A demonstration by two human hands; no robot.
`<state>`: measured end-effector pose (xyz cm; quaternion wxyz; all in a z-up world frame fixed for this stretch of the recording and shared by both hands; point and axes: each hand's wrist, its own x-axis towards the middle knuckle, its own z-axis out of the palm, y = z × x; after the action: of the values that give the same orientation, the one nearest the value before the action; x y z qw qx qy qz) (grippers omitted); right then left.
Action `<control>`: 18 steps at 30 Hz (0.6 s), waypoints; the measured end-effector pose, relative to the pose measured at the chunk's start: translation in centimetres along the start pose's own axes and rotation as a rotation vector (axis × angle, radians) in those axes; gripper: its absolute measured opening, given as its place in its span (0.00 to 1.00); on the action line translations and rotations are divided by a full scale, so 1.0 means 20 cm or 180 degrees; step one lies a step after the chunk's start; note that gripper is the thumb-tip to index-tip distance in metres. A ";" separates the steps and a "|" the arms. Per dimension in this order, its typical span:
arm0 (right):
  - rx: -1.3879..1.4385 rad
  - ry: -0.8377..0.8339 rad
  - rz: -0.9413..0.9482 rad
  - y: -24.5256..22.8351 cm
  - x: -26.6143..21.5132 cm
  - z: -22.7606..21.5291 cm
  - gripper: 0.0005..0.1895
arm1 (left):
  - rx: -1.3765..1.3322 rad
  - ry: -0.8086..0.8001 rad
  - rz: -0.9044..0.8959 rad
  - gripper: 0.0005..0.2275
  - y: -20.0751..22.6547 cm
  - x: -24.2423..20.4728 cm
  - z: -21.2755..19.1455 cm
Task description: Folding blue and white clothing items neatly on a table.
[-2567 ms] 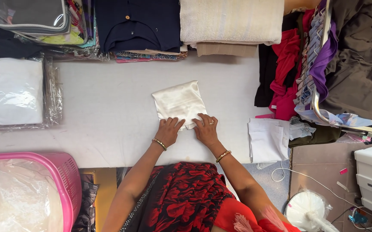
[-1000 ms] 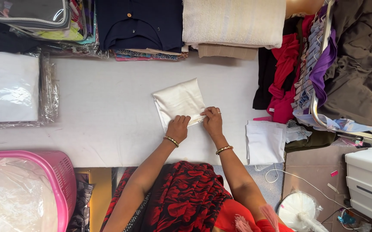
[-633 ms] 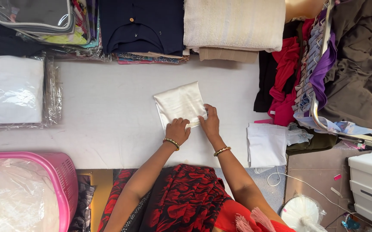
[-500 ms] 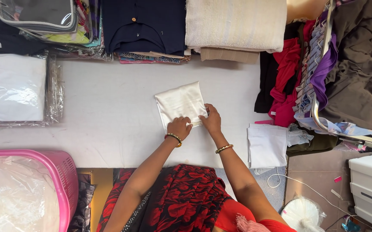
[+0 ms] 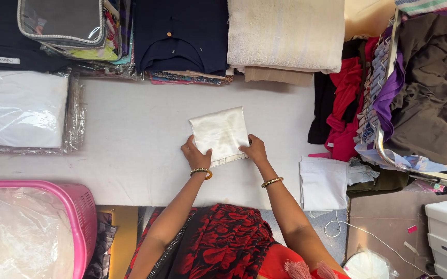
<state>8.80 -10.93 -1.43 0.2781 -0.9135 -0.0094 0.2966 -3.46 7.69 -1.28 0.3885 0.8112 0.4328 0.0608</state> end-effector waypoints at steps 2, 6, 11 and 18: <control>0.0311 -0.0253 0.0181 -0.03 -0.01 -0.02 0.22 | -0.0475 -0.0279 -0.0627 0.43 0.06 0.01 -0.04; 0.1107 -0.0491 -0.0034 0.03 0.05 0.03 0.34 | -0.0904 -0.0667 -0.1313 0.41 -0.04 0.05 0.05; 0.2090 -0.0934 0.0726 -0.14 -0.03 -0.09 0.37 | -0.0473 -0.0983 -0.0524 0.27 -0.14 0.05 0.09; 0.2208 -0.1151 0.0258 -0.07 0.07 0.01 0.33 | -0.1323 -0.1291 -0.0552 0.35 -0.07 0.14 -0.02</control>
<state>9.94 -9.28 -1.57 0.5522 -0.6979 0.0786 0.4492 -2.83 10.51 -2.62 0.6284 0.6699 0.3924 -0.0485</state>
